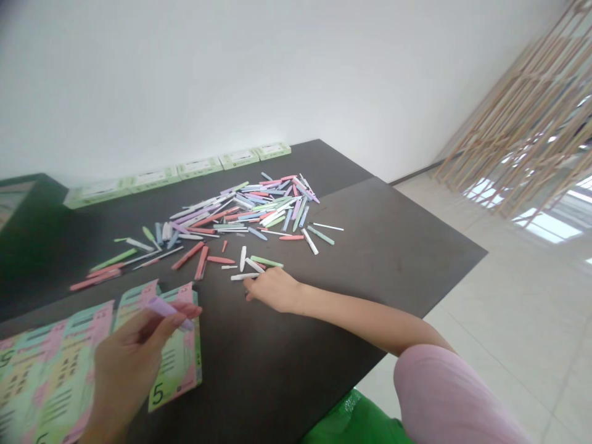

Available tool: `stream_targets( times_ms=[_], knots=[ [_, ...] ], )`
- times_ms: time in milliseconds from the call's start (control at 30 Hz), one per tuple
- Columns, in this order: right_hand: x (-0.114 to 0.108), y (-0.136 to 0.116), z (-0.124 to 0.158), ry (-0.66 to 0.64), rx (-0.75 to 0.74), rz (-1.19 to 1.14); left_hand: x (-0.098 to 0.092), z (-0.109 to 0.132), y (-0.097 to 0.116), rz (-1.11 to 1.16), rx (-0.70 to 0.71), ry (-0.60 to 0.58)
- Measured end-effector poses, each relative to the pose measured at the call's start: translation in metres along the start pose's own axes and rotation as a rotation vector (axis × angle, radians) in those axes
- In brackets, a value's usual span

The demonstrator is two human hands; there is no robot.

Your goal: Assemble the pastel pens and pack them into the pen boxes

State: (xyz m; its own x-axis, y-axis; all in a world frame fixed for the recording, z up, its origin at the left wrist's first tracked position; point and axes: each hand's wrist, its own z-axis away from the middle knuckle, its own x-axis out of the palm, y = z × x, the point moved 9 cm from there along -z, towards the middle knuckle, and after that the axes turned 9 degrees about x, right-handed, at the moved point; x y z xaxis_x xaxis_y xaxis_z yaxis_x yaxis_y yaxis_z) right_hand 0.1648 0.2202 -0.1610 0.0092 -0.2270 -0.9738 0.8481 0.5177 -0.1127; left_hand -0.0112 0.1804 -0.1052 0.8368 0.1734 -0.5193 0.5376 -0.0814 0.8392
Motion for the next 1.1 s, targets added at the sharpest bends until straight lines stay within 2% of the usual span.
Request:
stream_targets(
  times_ms=[133,267,333,400,467,533,600,633,700,1000,1100],
  knots=[
    [0.003,-0.009,-0.007,-0.024,-0.027,-0.004,0.007,0.002,-0.003,-0.083,0.003,-0.035],
    [0.001,-0.016,-0.008,-0.036,-0.094,-0.03,0.007,0.002,-0.007,-0.115,0.005,-0.019],
    [-0.008,-0.019,-0.006,-0.027,-0.114,-0.067,0.007,0.001,-0.007,-0.109,0.004,-0.009],
    [-0.027,-0.022,-0.005,0.022,-0.101,-0.12,0.006,0.001,-0.006,-0.105,0.007,0.008],
    [-0.055,-0.023,-0.002,0.116,-0.048,-0.37,0.006,0.002,-0.002,-0.106,0.017,0.023],
    [-0.082,-0.02,0.003,0.203,0.007,-0.929,0.008,0.002,0.004,-0.104,0.039,0.027],
    [-0.094,-0.027,0.005,0.188,-0.035,-1.405,0.011,0.003,0.011,-0.099,0.075,0.022],
    [-0.097,-0.034,0.005,0.156,-0.075,-1.546,0.012,0.003,0.015,-0.099,0.096,0.025],
    [-0.099,-0.044,0.005,0.111,-0.126,-1.685,0.011,0.004,0.021,-0.103,0.127,0.035],
    [-0.088,-0.05,0.001,0.071,-0.081,-1.725,0.006,0.007,0.025,-0.116,0.151,0.048],
    [-0.083,-0.047,0.003,0.138,-0.038,-1.7,0.003,0.007,0.026,-0.16,0.182,0.065]
  ],
)
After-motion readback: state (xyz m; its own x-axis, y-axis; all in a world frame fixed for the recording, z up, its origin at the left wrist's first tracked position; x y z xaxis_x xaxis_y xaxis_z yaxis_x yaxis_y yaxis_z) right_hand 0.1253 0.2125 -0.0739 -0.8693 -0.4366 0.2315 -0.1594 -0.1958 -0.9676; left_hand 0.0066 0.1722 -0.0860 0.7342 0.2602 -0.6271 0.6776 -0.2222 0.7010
